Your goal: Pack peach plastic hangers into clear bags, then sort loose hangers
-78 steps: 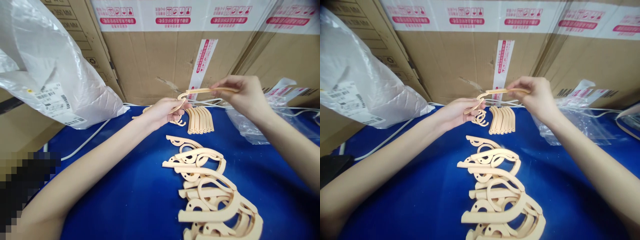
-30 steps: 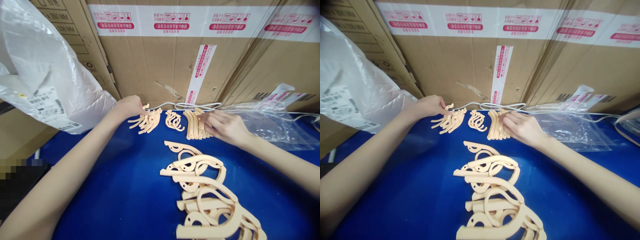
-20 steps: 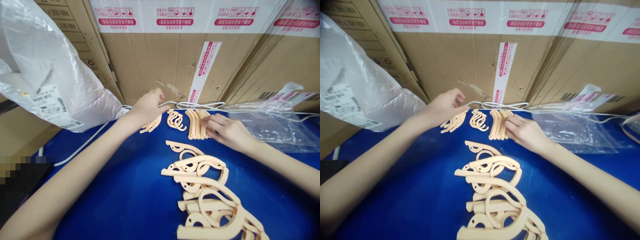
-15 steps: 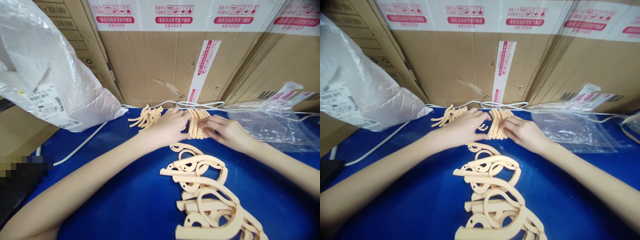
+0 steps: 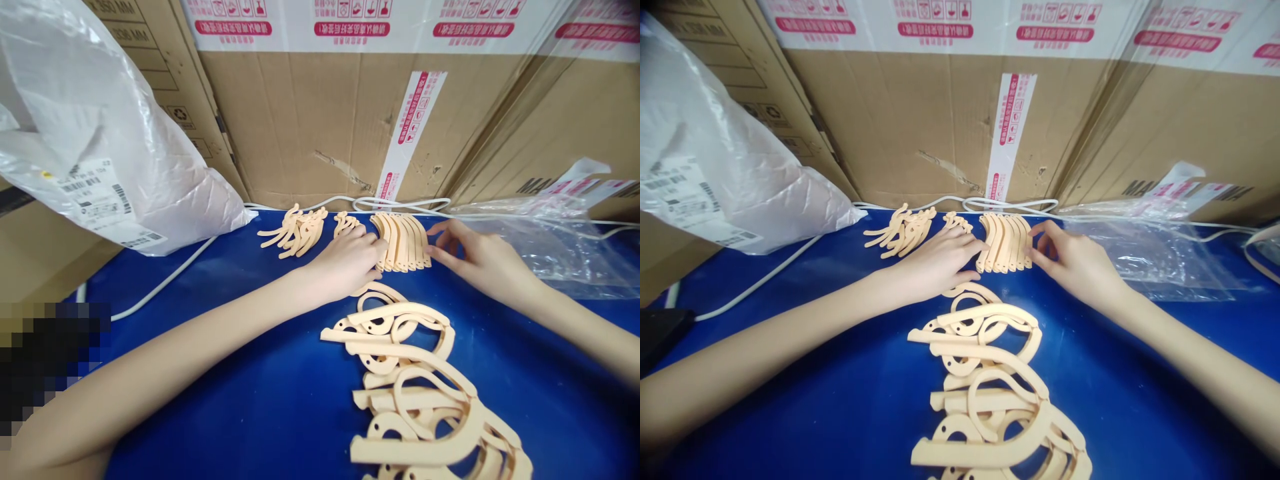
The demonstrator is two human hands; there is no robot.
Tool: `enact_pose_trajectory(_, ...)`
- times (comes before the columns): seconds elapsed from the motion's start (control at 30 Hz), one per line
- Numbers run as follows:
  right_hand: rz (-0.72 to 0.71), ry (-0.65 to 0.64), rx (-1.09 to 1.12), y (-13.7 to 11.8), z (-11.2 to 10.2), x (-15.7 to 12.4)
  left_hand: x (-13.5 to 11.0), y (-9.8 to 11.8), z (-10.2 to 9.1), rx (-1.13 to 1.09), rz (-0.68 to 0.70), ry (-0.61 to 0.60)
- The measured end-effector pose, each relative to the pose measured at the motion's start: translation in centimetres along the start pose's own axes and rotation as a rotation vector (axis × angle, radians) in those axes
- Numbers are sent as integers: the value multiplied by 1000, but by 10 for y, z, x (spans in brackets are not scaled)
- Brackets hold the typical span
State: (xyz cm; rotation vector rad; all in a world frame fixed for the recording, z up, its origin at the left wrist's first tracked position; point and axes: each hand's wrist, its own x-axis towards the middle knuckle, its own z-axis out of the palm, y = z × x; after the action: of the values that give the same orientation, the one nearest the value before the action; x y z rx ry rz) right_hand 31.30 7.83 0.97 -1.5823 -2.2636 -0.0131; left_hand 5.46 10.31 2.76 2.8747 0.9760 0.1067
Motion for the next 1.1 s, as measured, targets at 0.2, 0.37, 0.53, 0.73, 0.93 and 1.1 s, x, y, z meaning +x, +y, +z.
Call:
enact_pose_trajectory(0.2,82,-135,3,-9,7,-5,3,-4,6,-10,32,41)
enact_pose_trajectory(0.37,111,-128,-16,-10,12,-4,6,-3,6,-26,9,54)
enact_pose_trajectory(0.53,110,-112,-14,-12,13,-3,9,-6,8,-31,8,64)
enact_pose_trajectory(0.73,101,-72,-43,-16,9,-4,6,-5,4,-41,-10,67)
enact_pose_trajectory(0.93,-150,-52,71,-38,-7,-15,-15,-7,-20,-325,-39,8)
enact_pose_trajectory(1.1,-366,-252,224,-59,-10,-20,-34,3,-30,-315,-50,-260)
